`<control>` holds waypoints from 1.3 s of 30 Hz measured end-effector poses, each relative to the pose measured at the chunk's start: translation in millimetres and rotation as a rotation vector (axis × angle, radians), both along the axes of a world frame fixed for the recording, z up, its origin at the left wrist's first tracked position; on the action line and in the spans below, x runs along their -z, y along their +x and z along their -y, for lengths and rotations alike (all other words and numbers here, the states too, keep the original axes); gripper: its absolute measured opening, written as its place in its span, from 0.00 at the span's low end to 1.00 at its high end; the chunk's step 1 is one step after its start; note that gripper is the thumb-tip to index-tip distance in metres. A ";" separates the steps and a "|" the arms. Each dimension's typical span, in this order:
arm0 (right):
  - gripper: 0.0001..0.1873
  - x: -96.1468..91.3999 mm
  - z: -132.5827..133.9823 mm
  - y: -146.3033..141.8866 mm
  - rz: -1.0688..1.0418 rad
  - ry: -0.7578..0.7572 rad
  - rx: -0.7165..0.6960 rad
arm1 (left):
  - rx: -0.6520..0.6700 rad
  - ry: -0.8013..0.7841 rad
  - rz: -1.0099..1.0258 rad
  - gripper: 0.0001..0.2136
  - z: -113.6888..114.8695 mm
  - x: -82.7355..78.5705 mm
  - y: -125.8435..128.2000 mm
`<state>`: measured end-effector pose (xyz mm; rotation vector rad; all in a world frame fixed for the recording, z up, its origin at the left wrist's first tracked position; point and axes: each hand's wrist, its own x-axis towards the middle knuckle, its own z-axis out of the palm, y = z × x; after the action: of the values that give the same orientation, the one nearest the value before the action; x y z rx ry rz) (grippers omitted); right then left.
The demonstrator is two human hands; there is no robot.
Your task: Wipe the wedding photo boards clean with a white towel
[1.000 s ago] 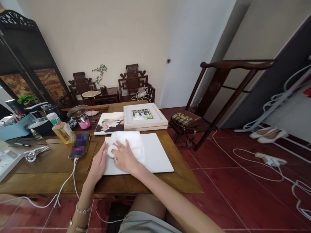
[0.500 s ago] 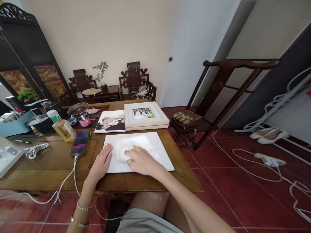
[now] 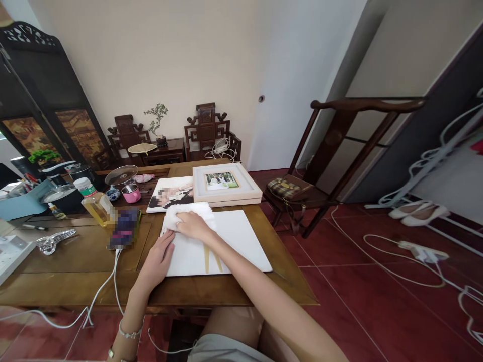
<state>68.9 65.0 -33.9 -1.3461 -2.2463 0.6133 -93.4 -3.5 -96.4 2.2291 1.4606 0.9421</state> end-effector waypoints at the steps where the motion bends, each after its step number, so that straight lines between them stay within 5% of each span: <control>1: 0.09 0.9 1.4 11.6 -0.017 -0.005 0.016 | 0.000 0.004 0.004 0.18 -0.3 1.8 -0.3; 11: 0.09 20.0 27.8 127.6 -0.078 0.016 0.266 | -0.001 0.003 0.007 0.18 -0.2 5.9 -0.8; 20: 0.13 30.9 128.4 162.9 -0.054 -0.175 0.259 | -0.003 0.006 -0.025 0.18 0.4 2.9 0.1; 23: 0.18 28.0 143.9 169.8 -0.054 -0.241 0.240 | -0.003 -0.003 -0.027 0.18 1.1 2.3 0.0; 26: 0.15 22.1 124.1 169.4 -0.055 -0.229 0.217 | -0.001 0.002 -0.015 0.18 1.2 2.4 -0.3; 34: 0.08 16.9 16.9 144.6 -0.159 -0.094 0.153 | 0.008 0.008 0.001 0.18 0.7 2.7 -1.1; 39: 0.06 20.7 15.4 138.7 -0.127 -0.049 0.176 | 0.009 0.001 -0.004 0.18 1.0 2.4 -1.2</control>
<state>207.6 49.6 -54.5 -1.4674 -1.9994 0.6744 -94.6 -4.5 -98.8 2.2377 1.4507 0.9368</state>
